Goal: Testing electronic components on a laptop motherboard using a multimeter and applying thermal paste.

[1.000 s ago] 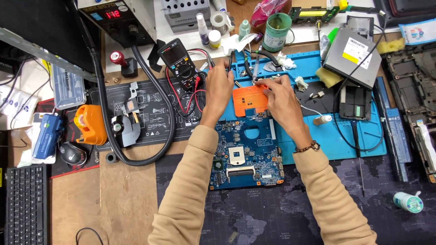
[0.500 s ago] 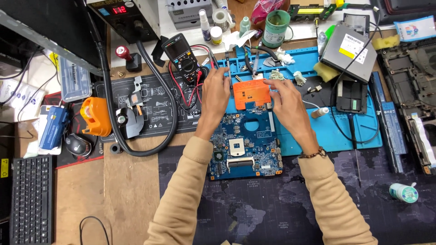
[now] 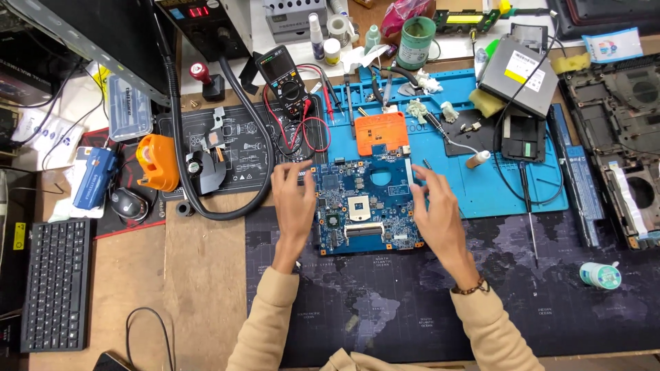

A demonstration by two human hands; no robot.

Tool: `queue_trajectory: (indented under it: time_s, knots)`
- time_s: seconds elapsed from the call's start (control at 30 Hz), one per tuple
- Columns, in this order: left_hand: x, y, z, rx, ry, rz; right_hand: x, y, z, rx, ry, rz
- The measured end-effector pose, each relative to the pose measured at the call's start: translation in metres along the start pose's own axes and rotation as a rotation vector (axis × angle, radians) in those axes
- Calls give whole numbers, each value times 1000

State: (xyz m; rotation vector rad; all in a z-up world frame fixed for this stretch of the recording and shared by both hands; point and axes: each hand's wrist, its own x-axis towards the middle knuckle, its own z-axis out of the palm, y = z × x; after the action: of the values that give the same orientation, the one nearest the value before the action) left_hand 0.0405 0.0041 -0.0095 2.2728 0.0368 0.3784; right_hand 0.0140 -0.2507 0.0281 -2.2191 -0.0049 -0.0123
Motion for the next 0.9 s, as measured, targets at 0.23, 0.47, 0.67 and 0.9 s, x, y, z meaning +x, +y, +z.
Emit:
queue_trajectory:
  time_s: [0.23,0.47,0.67,0.9]
  knots:
    - [-25,-24,10,-157,14,-35,-11,17,23,-12,78,-36]
    - [-28,-15,8,-218,108,-18,-12,26,30,102,189,-46]
    - [-28,-8,1,-252,121,-32,-13,31,34,93,238,-47]
    - [-27,-2,-2,-286,98,-60,-13,31,33,90,250,-48]
